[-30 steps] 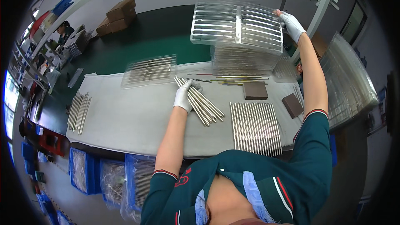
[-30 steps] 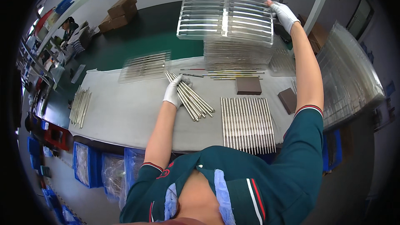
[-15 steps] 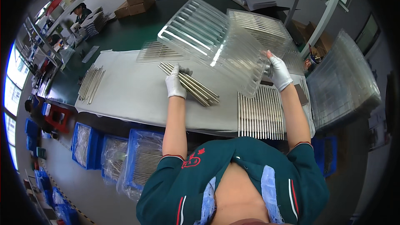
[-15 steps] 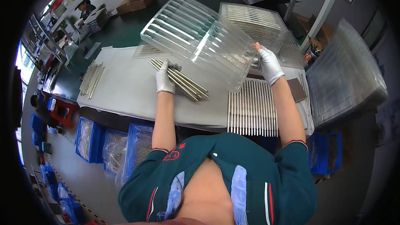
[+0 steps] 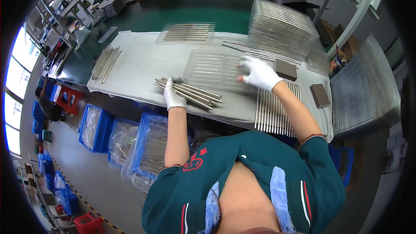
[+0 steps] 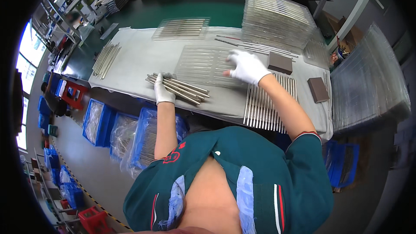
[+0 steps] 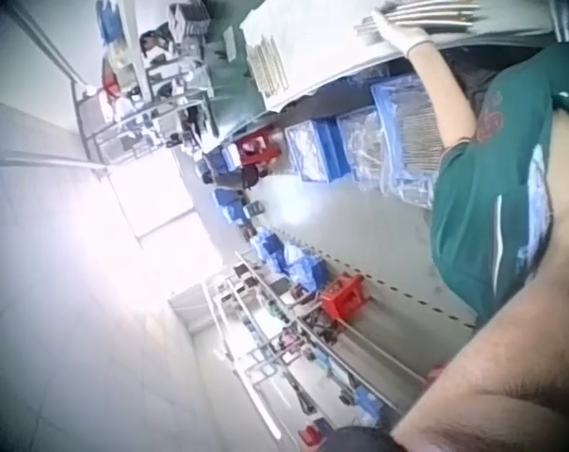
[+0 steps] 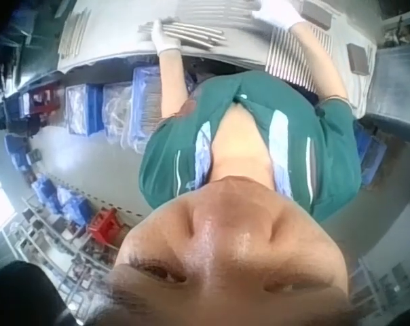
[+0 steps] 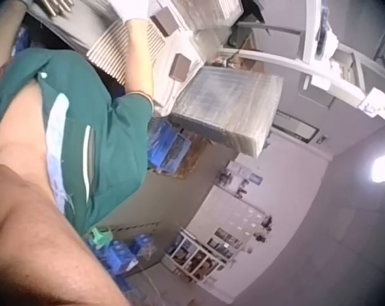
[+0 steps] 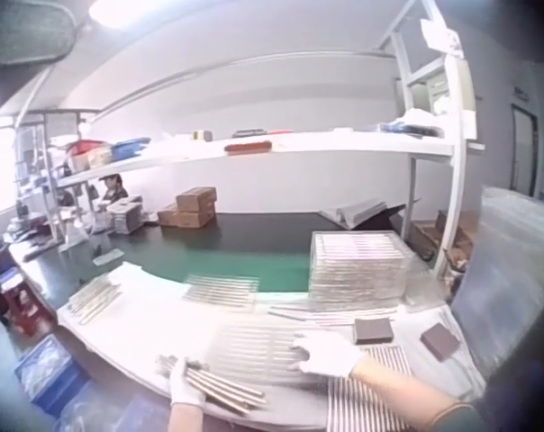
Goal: The worker is arranging and aligning thin metal rods into groups and placing them into clear plastic trays at a factory assembly station.
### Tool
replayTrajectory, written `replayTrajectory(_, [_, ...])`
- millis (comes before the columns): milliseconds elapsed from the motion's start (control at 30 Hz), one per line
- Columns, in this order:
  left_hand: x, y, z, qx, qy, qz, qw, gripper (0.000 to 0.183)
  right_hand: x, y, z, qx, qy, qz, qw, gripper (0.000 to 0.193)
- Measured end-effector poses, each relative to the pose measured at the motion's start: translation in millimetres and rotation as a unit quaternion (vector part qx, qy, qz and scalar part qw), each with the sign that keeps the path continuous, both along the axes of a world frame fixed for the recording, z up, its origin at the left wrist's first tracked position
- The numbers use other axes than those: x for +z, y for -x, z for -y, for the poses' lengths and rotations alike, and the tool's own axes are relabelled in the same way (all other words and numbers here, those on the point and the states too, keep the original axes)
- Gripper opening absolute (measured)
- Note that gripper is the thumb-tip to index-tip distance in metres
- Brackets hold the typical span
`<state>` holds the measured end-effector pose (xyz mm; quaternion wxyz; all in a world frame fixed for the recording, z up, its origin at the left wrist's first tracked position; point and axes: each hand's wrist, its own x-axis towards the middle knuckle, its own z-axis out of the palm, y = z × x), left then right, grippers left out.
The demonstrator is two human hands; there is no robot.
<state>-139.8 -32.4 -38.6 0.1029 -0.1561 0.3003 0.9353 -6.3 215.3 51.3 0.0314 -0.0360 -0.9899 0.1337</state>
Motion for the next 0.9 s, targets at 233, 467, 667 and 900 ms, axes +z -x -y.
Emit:
replayTrajectory(233, [3.0, -3.0, 4.7, -0.020, -0.045, -0.020, 0.999, 0.022, -46.5, 22.9, 35.1, 0.147, -0.033, -0.073, 0.986, 0.028])
replayTrajectory(467, [6.8, -9.7, 3.9, -0.013, -0.070, -0.027, 0.997, 0.021, -59.5, 51.0, 45.6, 0.166, -0.018, -0.115, 0.979, 0.025])
replayTrajectory(667, [3.9, -8.9, 1.8, -0.012, -0.070, -0.011, 0.997, 0.022, -43.4, 32.1, 53.4, 0.156, -0.002, -0.163, 0.974, 0.040])
replayTrajectory(900, [7.8, -11.4, 0.4, -0.004, -0.081, 0.001, 0.997, 0.020, -37.6, -45.7, 16.2, 0.172, -0.066, -0.085, 0.979, 0.026])
